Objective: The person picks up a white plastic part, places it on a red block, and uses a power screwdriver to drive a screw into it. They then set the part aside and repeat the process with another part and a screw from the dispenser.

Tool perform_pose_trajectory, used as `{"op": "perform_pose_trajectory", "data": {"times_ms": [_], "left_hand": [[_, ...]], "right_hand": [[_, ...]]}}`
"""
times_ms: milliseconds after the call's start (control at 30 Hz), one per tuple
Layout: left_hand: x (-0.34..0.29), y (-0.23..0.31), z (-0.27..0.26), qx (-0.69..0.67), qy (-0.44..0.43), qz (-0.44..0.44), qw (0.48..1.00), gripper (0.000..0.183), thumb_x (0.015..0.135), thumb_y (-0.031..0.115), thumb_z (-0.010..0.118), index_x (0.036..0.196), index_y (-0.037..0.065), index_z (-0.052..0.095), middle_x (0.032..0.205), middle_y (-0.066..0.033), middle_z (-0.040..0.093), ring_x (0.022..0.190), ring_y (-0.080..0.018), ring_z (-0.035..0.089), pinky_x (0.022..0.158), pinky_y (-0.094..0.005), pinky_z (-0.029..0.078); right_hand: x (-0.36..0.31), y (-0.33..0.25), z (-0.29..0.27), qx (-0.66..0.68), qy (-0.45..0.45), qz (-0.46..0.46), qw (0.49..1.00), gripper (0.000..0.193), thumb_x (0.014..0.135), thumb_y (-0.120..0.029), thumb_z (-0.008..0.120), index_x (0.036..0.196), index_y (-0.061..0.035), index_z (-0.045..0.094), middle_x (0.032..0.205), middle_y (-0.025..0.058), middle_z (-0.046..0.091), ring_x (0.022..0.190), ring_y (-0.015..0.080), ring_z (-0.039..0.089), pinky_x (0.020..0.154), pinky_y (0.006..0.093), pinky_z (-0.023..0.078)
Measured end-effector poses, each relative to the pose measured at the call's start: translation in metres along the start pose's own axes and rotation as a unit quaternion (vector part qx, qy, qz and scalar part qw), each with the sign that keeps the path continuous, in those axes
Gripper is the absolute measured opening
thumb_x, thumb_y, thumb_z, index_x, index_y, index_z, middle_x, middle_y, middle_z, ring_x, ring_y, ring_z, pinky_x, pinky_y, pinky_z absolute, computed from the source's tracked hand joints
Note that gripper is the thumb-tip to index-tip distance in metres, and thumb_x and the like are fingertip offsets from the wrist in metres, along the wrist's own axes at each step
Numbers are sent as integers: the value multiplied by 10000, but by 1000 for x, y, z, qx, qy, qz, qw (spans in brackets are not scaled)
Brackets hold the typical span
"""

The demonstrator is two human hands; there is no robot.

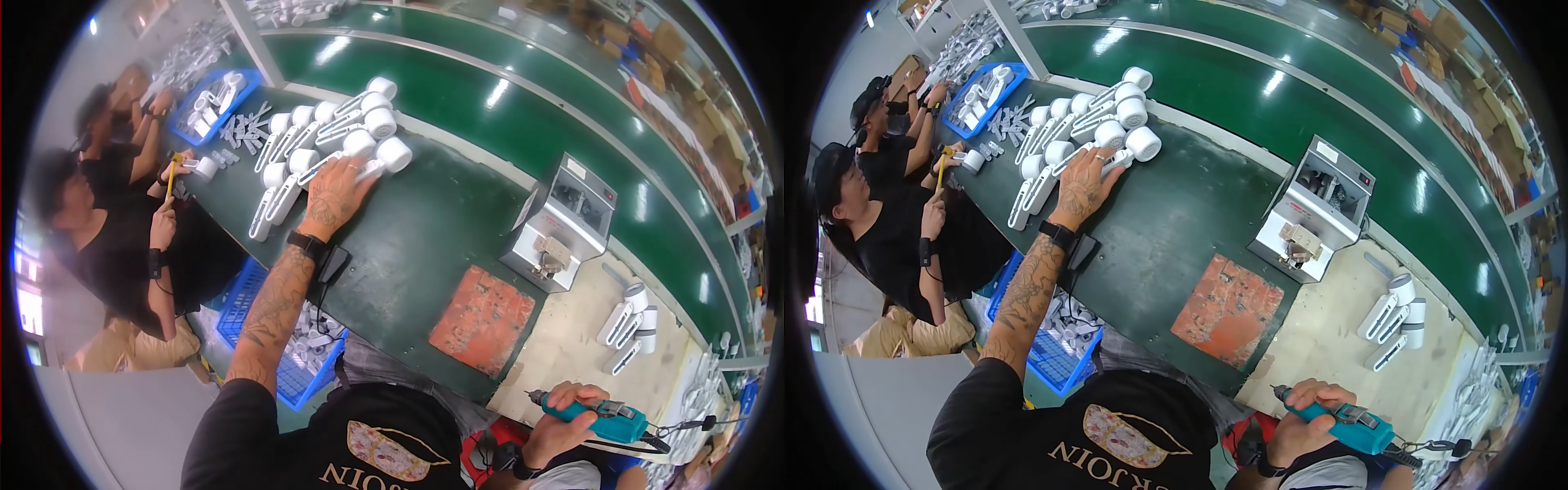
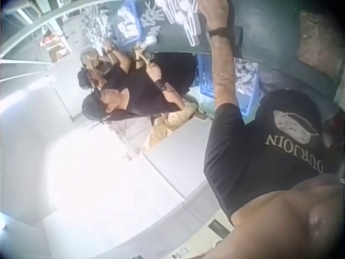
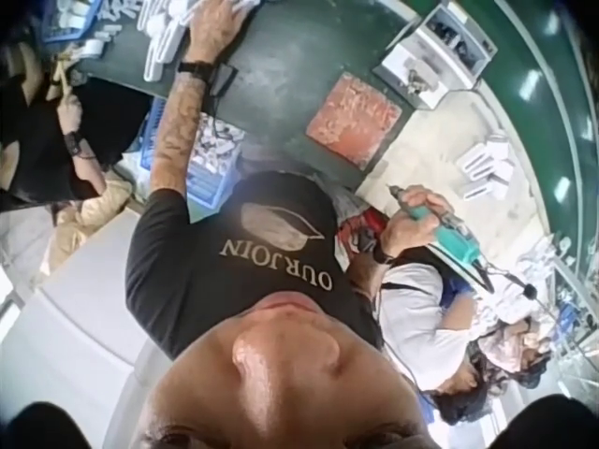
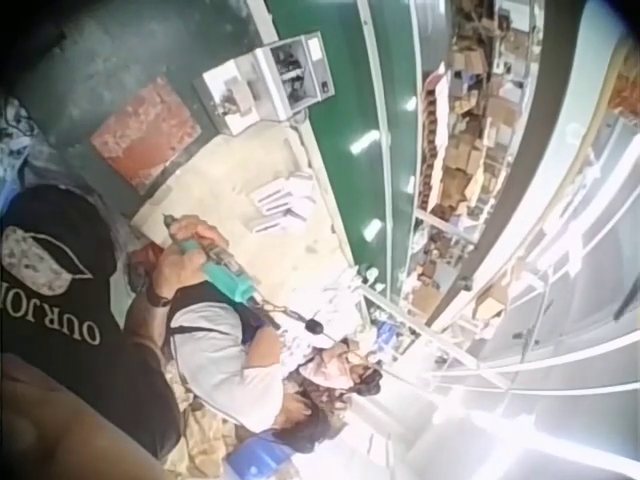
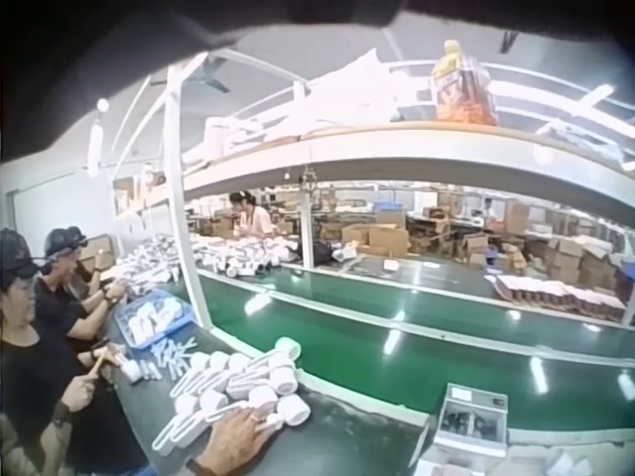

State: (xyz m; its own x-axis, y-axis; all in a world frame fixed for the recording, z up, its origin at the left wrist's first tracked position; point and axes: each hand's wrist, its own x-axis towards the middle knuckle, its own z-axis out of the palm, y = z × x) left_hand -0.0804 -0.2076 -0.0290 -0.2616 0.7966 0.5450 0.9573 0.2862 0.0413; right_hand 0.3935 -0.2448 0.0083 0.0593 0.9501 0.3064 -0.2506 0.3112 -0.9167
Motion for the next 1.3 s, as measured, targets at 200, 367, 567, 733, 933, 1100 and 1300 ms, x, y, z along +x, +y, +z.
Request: {"op": "perform_pose_trajectory", "data": {"times_ms": [200,367,567,733,933,1100,1300], "left_hand": [[7,38,-30,-45,65,7,997,402,887,328,740,1179,76,626,1102,-140,661,1030,-355,607,923,-448,481],[34,74,-52,-173,88,85,977,309,871,152,755,1135,39,641,1074,-135,665,998,-347,605,898,-431,468],[33,201,-76,-455,-40,171,873,218,851,124,755,1018,22,660,909,-154,678,794,-326,668,690,-389,546],[11,366,-38,-491,-205,282,799,371,925,364,672,1046,17,620,1006,-162,694,894,-349,692,815,-429,557],[29,471,46,-453,-330,143,816,557,866,556,664,1059,36,611,1082,-173,653,1057,-372,630,943,-467,479],[11,473,77,-487,-198,110,843,481,777,482,730,980,55,640,971,-187,665,925,-376,638,794,-481,520],[8,391,3,-523,-148,215,812,274,810,281,711,952,66,619,822,-144,584,812,-382,612,704,-487,496]], "right_hand": [[2,-2,1,-24,-18,12,999,627,914,-633,631,1050,-37,491,690,33,485,618,154,506,589,276,411],[1,-10,2,-59,11,27,998,698,857,-662,676,1047,-14,498,695,43,522,624,172,549,590,300,460],[-1,-17,-1,-53,36,31,997,691,845,-628,716,1050,0,512,682,62,545,613,195,570,583,322,461],[-8,-25,-11,-40,45,25,998,682,844,-618,719,1053,-2,512,681,70,541,603,211,576,581,324,463],[-17,-24,-18,-26,30,29,999,673,848,-567,749,1092,13,510,745,93,576,658,205,593,616,321,490],[-24,-23,-28,-29,50,31,998,676,844,-553,764,1117,17,524,785,101,613,694,184,605,642,305,502],[-5,-15,-30,-79,65,24,994,694,846,-611,722,1059,14,510,745,73,546,653,184,575,599,313,496]]}}
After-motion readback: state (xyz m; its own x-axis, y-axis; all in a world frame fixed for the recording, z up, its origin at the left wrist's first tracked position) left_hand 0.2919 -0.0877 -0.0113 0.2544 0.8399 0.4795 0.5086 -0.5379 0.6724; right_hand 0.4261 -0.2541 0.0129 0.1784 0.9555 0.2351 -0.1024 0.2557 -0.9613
